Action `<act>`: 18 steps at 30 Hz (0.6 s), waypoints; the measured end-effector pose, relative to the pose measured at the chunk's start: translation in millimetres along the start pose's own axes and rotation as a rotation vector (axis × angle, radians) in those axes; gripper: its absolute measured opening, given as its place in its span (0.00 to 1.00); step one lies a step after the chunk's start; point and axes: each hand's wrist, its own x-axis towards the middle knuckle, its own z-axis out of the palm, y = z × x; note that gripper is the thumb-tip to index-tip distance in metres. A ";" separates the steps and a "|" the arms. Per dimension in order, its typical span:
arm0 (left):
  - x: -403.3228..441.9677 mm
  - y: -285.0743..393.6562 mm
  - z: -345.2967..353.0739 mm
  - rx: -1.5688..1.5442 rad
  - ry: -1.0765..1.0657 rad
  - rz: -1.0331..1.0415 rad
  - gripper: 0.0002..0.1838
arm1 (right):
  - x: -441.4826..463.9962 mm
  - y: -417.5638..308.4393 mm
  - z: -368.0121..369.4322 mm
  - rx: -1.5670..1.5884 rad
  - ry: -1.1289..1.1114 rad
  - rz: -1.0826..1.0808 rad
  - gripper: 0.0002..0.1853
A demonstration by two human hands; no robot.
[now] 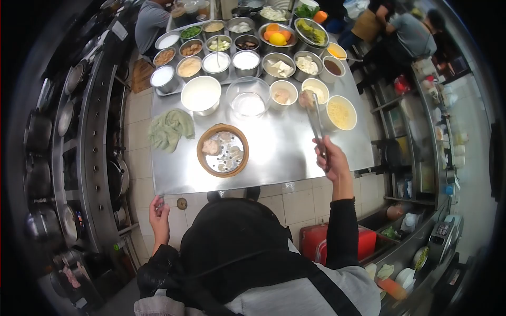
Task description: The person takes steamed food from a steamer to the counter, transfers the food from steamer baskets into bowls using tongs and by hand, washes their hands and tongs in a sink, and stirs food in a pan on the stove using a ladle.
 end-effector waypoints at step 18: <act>41.3 37.6 35.5 -0.148 -0.363 0.083 0.22 | 0.9 -24.9 104.9 -0.761 0.208 -0.248 0.24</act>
